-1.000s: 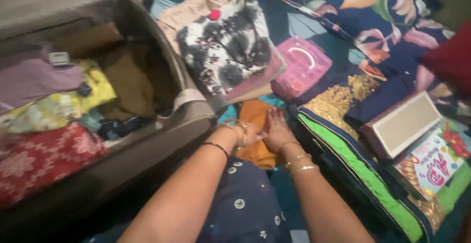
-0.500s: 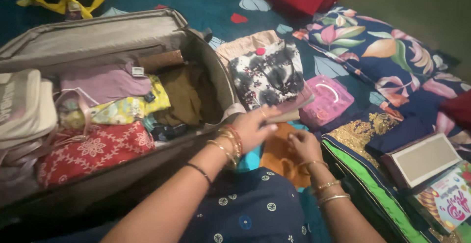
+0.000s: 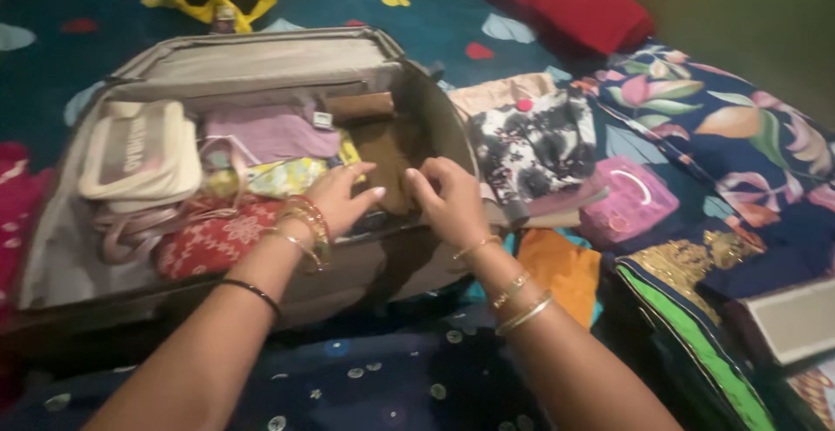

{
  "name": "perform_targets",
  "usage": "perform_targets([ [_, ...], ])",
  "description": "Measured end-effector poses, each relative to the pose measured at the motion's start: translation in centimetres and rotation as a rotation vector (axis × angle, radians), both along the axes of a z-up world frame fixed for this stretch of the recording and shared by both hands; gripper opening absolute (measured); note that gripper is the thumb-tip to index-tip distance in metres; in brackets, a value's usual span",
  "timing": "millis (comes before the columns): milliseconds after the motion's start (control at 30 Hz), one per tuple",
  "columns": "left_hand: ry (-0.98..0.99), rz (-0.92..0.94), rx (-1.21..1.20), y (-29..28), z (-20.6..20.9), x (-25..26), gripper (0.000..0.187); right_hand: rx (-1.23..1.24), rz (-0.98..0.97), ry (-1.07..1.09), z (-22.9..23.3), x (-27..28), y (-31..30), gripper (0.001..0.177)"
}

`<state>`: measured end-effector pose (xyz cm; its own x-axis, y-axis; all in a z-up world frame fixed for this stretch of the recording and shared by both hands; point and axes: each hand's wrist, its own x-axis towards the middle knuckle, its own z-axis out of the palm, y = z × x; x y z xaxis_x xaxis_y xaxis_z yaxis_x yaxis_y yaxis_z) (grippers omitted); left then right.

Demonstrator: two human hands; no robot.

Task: The person unpacks several folded garments from an open suitcase placed on a bed. They remove a light green shirt, a pink pair of pants, a patterned top, a black and white floral top, and a mustard-colored garment, placing each on the bed beside the suitcase.

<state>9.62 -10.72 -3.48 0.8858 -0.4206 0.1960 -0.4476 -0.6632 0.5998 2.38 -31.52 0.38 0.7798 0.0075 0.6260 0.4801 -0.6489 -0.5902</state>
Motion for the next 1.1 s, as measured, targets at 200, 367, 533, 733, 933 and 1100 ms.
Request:
perform_targets([
  [200,-0.03,0.155,0.217,9.6,-1.3,0.1,0.061,0.061,-0.032,0.306,-2.1,2.6,4.6,0.03],
  [367,0.23,0.392,0.445,14.8,0.8,-1.2,0.049,-0.268,0.011,0.497,-4.0,3.9,5.1,0.033],
  [533,0.201,0.585,0.571,17.5,0.7,-3.2,0.068,-0.475,0.027,0.663,-5.0,4.7,5.0,0.053],
  [733,0.242,0.563,0.672,18.2,-1.4,-3.7,0.093,-0.529,0.104,0.659,-6.6,6.2,4.5,0.061],
  [933,0.302,0.564,0.598,18.0,-1.1,-3.6,0.095,-0.283,0.146,0.76,-6.6,7.8,5.8,0.055],
  [1100,0.271,0.527,0.605,18.1,-0.7,-4.0,0.092,-0.156,0.336,0.756,-6.5,10.0,10.8,0.042],
])
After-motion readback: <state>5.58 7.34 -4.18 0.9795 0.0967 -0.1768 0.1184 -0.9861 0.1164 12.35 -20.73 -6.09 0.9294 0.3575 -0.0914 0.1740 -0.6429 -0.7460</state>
